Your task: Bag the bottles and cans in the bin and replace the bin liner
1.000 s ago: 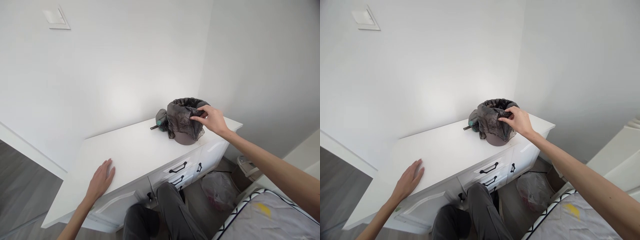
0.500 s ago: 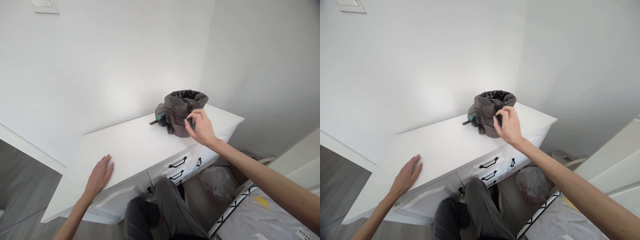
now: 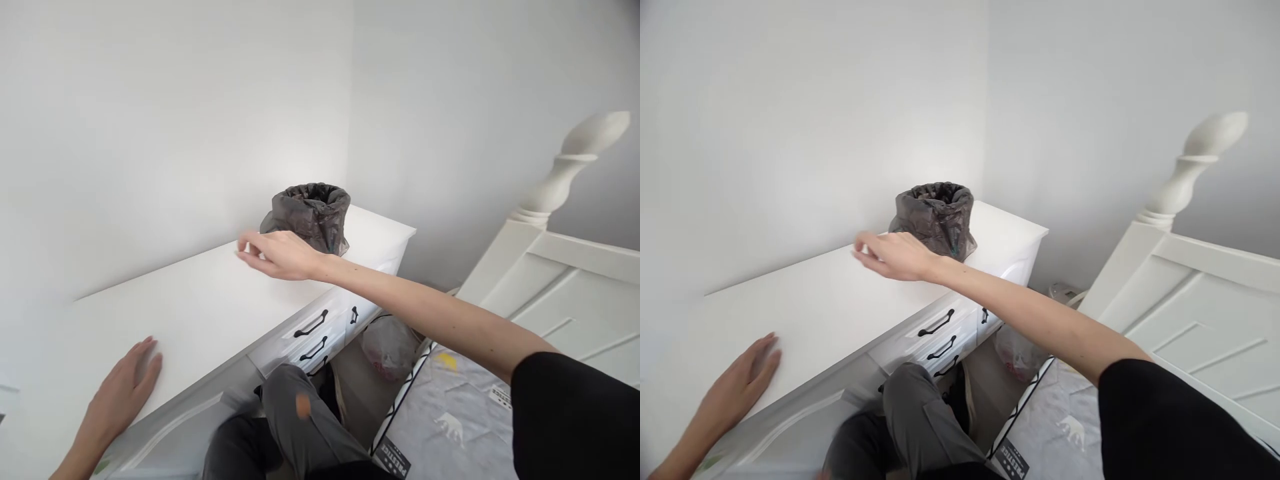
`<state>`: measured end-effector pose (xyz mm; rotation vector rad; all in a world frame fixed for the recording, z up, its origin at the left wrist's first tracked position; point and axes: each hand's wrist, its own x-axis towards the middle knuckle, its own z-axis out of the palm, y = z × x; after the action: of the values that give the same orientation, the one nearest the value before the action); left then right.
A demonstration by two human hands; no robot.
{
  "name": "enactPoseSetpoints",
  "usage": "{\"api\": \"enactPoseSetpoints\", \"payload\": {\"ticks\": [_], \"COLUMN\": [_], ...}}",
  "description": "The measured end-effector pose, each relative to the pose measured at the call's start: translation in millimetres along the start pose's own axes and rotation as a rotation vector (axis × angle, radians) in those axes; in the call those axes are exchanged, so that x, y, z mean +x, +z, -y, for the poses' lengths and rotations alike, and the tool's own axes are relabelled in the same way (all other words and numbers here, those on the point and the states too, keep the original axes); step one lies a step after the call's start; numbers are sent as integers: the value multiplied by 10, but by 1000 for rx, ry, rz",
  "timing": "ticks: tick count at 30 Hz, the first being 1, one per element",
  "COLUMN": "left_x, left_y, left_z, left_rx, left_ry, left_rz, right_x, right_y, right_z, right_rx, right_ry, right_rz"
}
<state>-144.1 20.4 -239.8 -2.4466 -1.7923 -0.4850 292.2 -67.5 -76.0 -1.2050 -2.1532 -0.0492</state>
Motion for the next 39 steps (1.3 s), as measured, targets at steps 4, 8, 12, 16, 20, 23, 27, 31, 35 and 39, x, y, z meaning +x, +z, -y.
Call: {"api": "enactPoseSetpoints", "payload": {"ticks": [4,8,12,16,20,23,27,31,35,39], "left_x": [-42,-86,-105,-114,-125,-128,-124,-135,-146,-149], "left_y": [-148,-254,-261,-229,-219,-215,-195,-173,-148,-125], "left_z": [-120,-253,-264,-222,-214,-209,-174,-135,-95,-54], "left_rx": [-105,-120,-123,-138,-144,-152,-155,-151,-156,-159], "left_ry": [-56,-88,-101,-90,-107,-99,-100,-97,-89,-89], "left_rz": [72,87,87,83,95,69,66,50,35,26], "right_x": [150,143,109,97,89,80,63,25,-53,-164], "right_y": [-80,-75,7,86,103,97,105,151,254,407], "right_z": [256,353,318,287,282,263,213,152,81,34], "right_rx": [60,92,123,138,111,78,47,35,-5,-90], "right_ry": [-76,-95,-96,-96,-87,-70,-40,4,47,63], "right_rz": [13,43,77,80,105,113,125,164,203,292]}}
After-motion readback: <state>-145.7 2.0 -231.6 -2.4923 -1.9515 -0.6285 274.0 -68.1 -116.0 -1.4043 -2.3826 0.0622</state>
